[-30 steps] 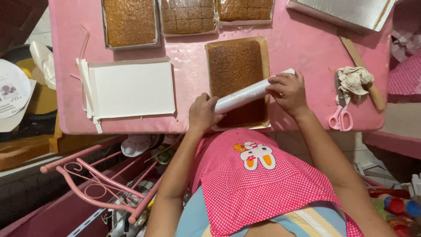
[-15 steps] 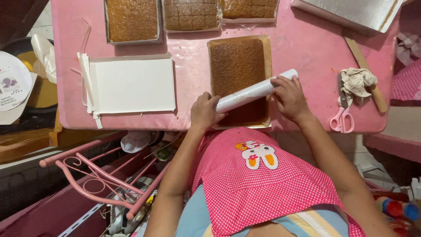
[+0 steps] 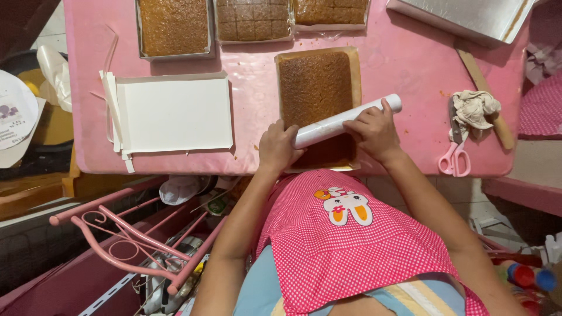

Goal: The person wraps a rectangular cake in a metal tray with plastic wrap. They unroll the wrap, cover the cake, cut the wrap with scissors, and fold the edges to secure it. The wrapped cake is then placed with other wrapped cakes on the table.

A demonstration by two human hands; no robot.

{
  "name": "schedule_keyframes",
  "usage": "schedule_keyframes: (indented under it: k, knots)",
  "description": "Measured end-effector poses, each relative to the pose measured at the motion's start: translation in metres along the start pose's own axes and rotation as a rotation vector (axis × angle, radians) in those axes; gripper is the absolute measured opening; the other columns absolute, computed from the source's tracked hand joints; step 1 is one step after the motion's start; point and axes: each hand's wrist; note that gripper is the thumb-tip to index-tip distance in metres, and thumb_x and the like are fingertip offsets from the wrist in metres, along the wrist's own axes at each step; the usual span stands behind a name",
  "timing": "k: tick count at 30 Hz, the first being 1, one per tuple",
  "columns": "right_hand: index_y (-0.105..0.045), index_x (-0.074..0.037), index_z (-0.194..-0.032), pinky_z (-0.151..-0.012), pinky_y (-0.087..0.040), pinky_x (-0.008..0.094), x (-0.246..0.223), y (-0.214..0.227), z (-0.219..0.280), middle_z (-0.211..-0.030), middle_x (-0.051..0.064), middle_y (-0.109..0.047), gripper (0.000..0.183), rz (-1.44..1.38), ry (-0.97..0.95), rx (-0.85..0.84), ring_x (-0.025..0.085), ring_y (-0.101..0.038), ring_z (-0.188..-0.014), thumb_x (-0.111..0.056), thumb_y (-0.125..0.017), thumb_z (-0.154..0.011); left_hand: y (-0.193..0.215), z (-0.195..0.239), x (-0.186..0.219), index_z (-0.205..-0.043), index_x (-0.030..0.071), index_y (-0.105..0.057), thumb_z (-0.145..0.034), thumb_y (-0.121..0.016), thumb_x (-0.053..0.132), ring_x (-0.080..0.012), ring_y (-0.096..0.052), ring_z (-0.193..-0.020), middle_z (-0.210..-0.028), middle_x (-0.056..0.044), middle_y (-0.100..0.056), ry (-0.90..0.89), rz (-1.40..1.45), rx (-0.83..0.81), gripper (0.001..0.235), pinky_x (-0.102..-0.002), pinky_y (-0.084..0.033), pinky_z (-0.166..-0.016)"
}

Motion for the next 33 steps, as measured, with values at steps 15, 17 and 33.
schedule_keyframes:
  k: [15,17,33]
  knots:
    - [-0.076,-0.026,-0.097,-0.123,-0.022,0.06,-0.015,0.017,-0.01,-0.096,-0.005,-0.069,0.029,-0.077,-0.001,-0.097,0.021,-0.062,-0.11,-0.039,-0.086,-0.073,-0.004,-0.005,0.001,-0.113,0.021,-0.07,-0.049,-0.095,0.04,-0.0304,-0.062,-0.088,-0.096,-0.007,-0.054,-0.043,0.003,0.104,0.071,-0.042,-0.055,-0.072]
    - [-0.075,-0.026,-0.099,-0.122,-0.019,0.064,-0.02,0.008,-0.013,-0.09,-0.004,-0.067,0.028,-0.067,-0.022,-0.077,0.021,-0.062,-0.109,-0.045,-0.082,-0.081,-0.002,-0.006,0.003,-0.115,0.021,-0.069,-0.049,-0.096,0.039,-0.0297,-0.062,-0.09,-0.097,-0.006,-0.054,-0.054,0.001,0.087,0.073,-0.041,-0.055,-0.073]
    - [-0.072,-0.029,-0.084,-0.12,-0.025,0.059,-0.052,0.009,-0.035,-0.088,-0.009,-0.07,0.016,-0.132,0.015,-0.175,0.017,-0.063,-0.109,-0.035,-0.083,-0.074,0.0,-0.007,-0.011,-0.116,0.02,-0.068,-0.049,-0.097,0.04,-0.0295,-0.061,-0.091,-0.098,-0.007,-0.054,-0.071,0.01,0.097,0.076,-0.041,-0.054,-0.073]
Point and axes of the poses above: each hand's wrist, its own z-axis away from the middle knuckle, its own y-axis out of the back of the hand, x = y × z
